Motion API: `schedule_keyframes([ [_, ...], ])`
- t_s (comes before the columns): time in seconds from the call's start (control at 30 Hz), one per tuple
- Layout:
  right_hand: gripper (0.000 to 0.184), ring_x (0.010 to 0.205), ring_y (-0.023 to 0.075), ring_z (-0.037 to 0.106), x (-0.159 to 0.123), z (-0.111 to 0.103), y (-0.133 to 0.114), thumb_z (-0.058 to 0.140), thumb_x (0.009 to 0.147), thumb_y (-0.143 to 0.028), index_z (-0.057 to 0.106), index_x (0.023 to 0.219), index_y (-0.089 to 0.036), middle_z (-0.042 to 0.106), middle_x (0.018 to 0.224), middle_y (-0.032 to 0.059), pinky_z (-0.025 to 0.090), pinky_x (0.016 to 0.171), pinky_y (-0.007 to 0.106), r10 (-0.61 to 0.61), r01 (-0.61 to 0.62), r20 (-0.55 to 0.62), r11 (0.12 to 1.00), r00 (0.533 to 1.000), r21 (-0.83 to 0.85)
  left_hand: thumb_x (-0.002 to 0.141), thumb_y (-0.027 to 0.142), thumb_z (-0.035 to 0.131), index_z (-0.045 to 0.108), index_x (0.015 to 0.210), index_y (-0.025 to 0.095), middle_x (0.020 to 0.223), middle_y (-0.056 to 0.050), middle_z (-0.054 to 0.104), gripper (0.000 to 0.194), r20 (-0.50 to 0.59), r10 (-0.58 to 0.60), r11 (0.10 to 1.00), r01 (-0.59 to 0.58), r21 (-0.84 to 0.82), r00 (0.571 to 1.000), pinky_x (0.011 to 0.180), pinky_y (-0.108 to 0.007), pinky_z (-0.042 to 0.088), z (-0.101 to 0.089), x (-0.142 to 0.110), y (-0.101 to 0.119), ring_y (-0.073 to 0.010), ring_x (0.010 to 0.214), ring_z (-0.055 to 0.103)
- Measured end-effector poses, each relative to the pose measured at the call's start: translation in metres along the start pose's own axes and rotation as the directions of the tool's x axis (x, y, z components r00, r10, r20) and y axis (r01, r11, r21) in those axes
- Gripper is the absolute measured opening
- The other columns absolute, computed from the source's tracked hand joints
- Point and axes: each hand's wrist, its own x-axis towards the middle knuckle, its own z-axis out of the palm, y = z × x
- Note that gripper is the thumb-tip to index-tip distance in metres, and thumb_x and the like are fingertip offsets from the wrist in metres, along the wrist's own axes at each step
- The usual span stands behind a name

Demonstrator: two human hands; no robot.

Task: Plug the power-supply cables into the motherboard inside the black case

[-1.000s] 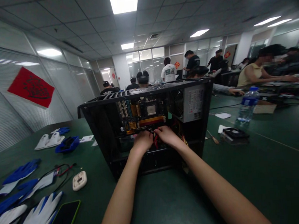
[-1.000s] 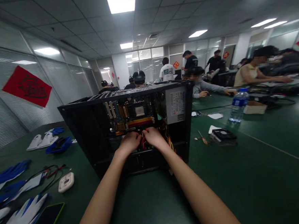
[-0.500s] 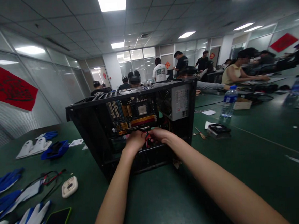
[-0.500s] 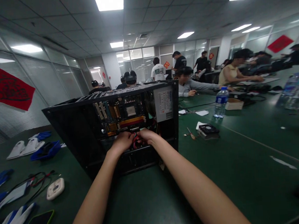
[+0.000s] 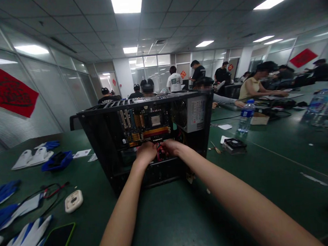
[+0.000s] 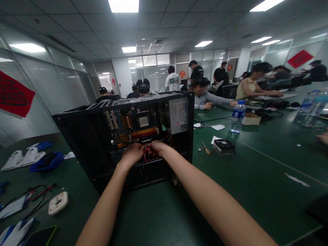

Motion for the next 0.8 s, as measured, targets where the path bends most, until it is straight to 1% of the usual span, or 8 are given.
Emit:
schedule_keyframes([
  [0.1, 0.032, 0.042, 0.0074, 0.046, -0.0003, 0.0003, -0.0004, 0.035, 0.103, -0.012, 0.048, 0.074, -0.017, 0.049, 0.053, -0.0039, 0.029, 0.045, 0.021, 0.028, -0.028, -0.012, 0.999, 1.0, 0.019, 0.095, 0.039, 0.043, 0.075, 0.097, 0.018, 0.107, -0.017, 0.075, 0.038, -0.006, 0.004, 1.0, -0.004, -0.003, 1.0, 0.074, -0.032, 0.048, -0.0001, -0.0007, -0.0002, -0.0289, 0.098, 0.07],
  [0.3, 0.03, 0.043, 0.0066, 0.047, 0.0005, -0.0014, -0.0012, 0.035, 0.103, -0.011, 0.051, 0.078, -0.015, 0.05, 0.055, -0.0039, 0.03, 0.046, 0.019, 0.035, -0.036, 0.006, 0.997, 0.999, 0.062, 0.095, 0.042, 0.043, 0.075, 0.096, 0.019, 0.106, -0.017, 0.075, 0.04, -0.014, 0.017, 1.0, -0.017, -0.003, 1.0, 0.074, -0.032, 0.048, 0.0006, 0.0, -0.0027, -0.0289, 0.097, 0.07],
  [0.53, 0.03, 0.044, 0.0078, 0.05, 0.0021, -0.0002, 0.0005, 0.036, 0.104, -0.015, 0.053, 0.079, -0.015, 0.051, 0.055, -0.0039, 0.032, 0.047, 0.021, 0.023, -0.022, -0.023, 0.999, 0.999, 0.045, 0.095, 0.041, 0.046, 0.075, 0.096, 0.02, 0.107, -0.016, 0.075, 0.036, -0.019, 0.012, 1.0, -0.012, -0.018, 1.0, 0.075, -0.032, 0.048, -0.0006, 0.0, -0.0042, -0.0285, 0.099, 0.069],
  [0.67, 0.027, 0.044, 0.0078, 0.05, 0.0006, 0.0002, 0.0009, 0.036, 0.103, -0.014, 0.051, 0.081, -0.016, 0.05, 0.055, -0.0048, 0.032, 0.048, 0.021, 0.027, -0.026, -0.028, 0.999, 0.999, 0.043, 0.094, 0.041, 0.047, 0.075, 0.096, 0.021, 0.106, -0.015, 0.075, 0.034, -0.03, 0.005, 1.0, -0.005, -0.022, 1.0, 0.075, -0.032, 0.048, -0.0002, 0.0014, -0.0059, -0.0278, 0.099, 0.069],
  [0.8, 0.029, 0.044, 0.0082, 0.051, 0.0014, 0.0001, 0.0018, 0.036, 0.103, -0.014, 0.05, 0.078, -0.016, 0.051, 0.054, -0.0041, 0.033, 0.047, 0.021, 0.033, -0.032, -0.026, 0.999, 0.999, 0.04, 0.094, 0.041, 0.047, 0.075, 0.094, 0.021, 0.105, -0.015, 0.075, 0.034, -0.031, 0.006, 1.0, -0.007, -0.026, 1.0, 0.076, -0.031, 0.048, 0.0003, 0.002, -0.0074, -0.0265, 0.097, 0.07],
])
